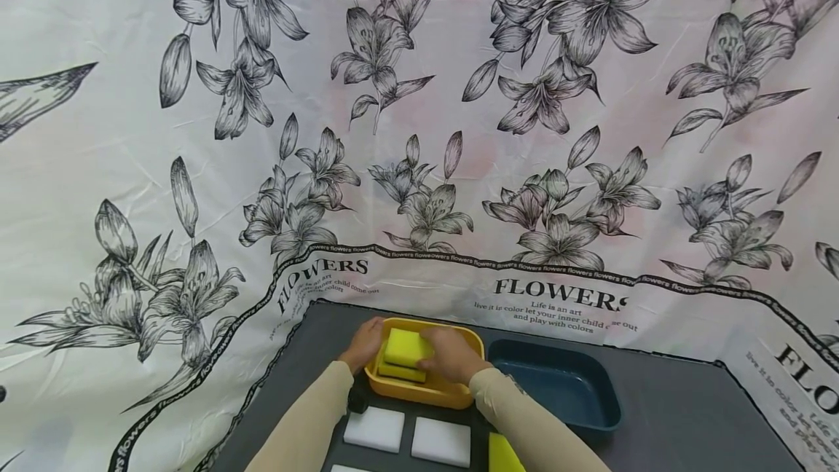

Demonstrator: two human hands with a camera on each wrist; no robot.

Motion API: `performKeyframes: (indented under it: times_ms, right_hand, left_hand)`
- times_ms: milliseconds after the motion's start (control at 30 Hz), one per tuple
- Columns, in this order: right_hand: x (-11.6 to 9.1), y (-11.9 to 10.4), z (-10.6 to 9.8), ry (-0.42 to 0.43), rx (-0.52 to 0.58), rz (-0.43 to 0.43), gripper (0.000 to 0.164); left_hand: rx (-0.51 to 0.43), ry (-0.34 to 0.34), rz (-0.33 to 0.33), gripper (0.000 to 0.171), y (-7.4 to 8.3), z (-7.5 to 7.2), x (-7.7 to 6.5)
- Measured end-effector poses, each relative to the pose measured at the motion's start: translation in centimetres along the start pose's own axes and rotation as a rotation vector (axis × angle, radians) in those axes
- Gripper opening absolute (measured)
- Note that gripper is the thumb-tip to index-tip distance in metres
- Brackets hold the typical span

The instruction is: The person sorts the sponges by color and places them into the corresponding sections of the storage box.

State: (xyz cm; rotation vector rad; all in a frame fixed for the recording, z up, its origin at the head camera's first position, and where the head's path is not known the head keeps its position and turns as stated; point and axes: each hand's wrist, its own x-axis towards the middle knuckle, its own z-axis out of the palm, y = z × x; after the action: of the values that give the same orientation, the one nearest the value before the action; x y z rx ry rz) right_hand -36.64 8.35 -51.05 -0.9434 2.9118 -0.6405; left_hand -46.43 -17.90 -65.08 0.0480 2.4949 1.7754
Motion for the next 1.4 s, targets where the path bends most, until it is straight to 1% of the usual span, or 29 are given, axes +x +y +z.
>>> performKeyframes:
  times_ms: [200, 300, 333, 400, 433, 533, 567, 633, 667, 733, 800, 900, 967, 1033, 1067, 1100, 1167, 1200, 1300, 1400]
  right_hand:
    - [-0.2, -0.2, -0.3, -0.012, -0.002, 0.002, 0.058]
    - [-0.5, -0.1, -0.5, -0.008, -0.007, -0.023, 0.059]
    - [-0.6, -0.1, -0.7, -0.005, -0.003, -0.036, 0.059]
    - [-0.8, -0.1, -1.0, -0.001, 0.005, -0.061, 0.059]
    - [-1.0, -0.1, -1.2, 0.0, 0.007, -0.071, 0.059]
    - [-1.5, 0.1, -1.8, -0.005, 0.012, -0.091, 0.061]
    - [-1.7, 0.2, -2.1, -0.006, 0.006, -0.096, 0.062]
    - [-2.0, 0.3, -2.6, -0.008, -0.005, -0.109, 0.062]
    - [-2.2, 0.3, -2.8, -0.007, -0.002, -0.122, 0.062]
    - [-2.6, 0.4, -3.3, -0.003, -0.006, -0.142, 0.061]
    - [-3.1, 0.5, -3.8, -0.002, -0.009, -0.156, 0.059]
    - [-3.9, 0.7, -4.5, -0.006, -0.017, -0.158, 0.06]
    - [-4.5, 0.9, -4.9, -0.018, -0.02, -0.153, 0.062]
    - [-5.1, 1.3, -5.3, -0.024, -0.032, -0.143, 0.067]
    - [-5.3, 1.6, -5.5, -0.027, -0.043, -0.143, 0.069]
    - [-5.6, 1.8, -5.6, -0.03, -0.049, -0.14, 0.071]
    - [-6.2, 2.3, -6.0, -0.026, -0.073, -0.147, 0.072]
    - [-6.6, 2.5, -6.1, -0.023, -0.078, -0.15, 0.072]
    - [-7.7, 3.3, -6.7, -0.016, -0.09, -0.154, 0.072]
    - [-8.9, 3.9, -7.3, -0.016, -0.091, -0.143, 0.072]
  left_hand:
    - [-0.017, -0.013, -0.011, 0.052, 0.0, 0.1, 0.1]
    - [-0.033, -0.011, -0.028, 0.052, 0.2, 0.2, 0.0]
    - [-0.02, -0.013, -0.016, 0.054, 0.7, 0.1, -0.5]
    - [-0.014, -0.012, -0.02, 0.055, 1.8, 0.1, -1.6]
    - [-0.001, -0.01, -0.022, 0.055, 2.6, 0.0, -2.3]
    - [0.048, -0.003, -0.002, 0.057, 5.6, -0.1, -4.8]
    - [0.042, 0.004, -0.013, 0.056, 6.3, 0.0, -5.4]
    - [0.05, 0.009, -0.005, 0.058, 7.4, -0.1, -6.3]
    - [0.04, 0.011, -0.009, 0.059, 7.7, -0.1, -6.5]
    - [0.027, 0.015, -0.026, 0.058, 7.9, -0.2, -6.6]
    - [0.025, 0.014, -0.044, 0.059, 7.5, -0.2, -6.2]
    - [0.037, 0.007, -0.034, 0.059, 7.0, -0.1, -5.7]
    - [0.014, 0.004, -0.027, 0.06, 6.3, 0.0, -5.3]
    - [0.009, 0.008, -0.021, 0.059, 6.1, 0.0, -5.3]
    - [-0.002, 0.012, -0.032, 0.058, 6.0, 0.0, -5.2]
    - [-0.005, 0.014, -0.037, 0.058, 6.2, 0.0, -5.4]
    - [0.015, 0.015, -0.027, 0.057, 6.8, 0.0, -5.9]
    - [0.028, 0.014, -0.027, 0.057, 7.3, 0.0, -6.2]
    - [0.048, 0.01, -0.014, 0.057, 8.1, 0.0, -6.8]
    - [0.043, 0.013, -0.029, 0.056, 7.9, 0.1, -6.6]
